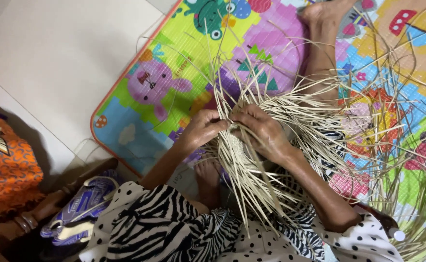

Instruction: The person sits on a colorful play mat and weaves dried straw strands by hand into a circular base. They repeatedly interlace and tighten the strands to form a woven structure.

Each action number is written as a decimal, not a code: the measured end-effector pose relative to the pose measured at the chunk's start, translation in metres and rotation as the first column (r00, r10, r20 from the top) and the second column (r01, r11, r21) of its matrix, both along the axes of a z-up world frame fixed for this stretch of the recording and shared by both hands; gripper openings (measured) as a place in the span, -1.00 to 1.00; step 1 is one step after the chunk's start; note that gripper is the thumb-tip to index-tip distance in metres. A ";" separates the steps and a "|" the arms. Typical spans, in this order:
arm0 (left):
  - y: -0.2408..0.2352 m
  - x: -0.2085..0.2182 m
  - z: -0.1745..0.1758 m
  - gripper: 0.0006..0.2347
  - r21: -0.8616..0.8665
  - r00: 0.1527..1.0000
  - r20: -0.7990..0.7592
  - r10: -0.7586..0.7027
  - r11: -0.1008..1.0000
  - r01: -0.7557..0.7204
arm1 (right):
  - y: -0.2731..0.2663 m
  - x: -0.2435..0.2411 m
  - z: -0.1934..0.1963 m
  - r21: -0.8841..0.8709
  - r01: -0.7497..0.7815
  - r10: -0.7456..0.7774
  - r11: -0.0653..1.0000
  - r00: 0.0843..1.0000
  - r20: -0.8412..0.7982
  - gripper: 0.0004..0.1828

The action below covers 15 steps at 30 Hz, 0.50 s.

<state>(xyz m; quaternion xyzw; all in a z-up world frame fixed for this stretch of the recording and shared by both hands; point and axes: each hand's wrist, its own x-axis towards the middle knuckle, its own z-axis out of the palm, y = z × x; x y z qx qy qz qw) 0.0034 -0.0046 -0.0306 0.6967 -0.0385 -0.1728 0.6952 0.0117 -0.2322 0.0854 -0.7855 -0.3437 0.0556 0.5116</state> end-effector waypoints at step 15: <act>0.002 -0.008 0.085 -0.76 0.091 0.987 0.057 -0.151 0.985 0.145 | 0.011 0.008 0.001 0.194 0.122 -0.102 0.973 0.988 -0.115 -0.88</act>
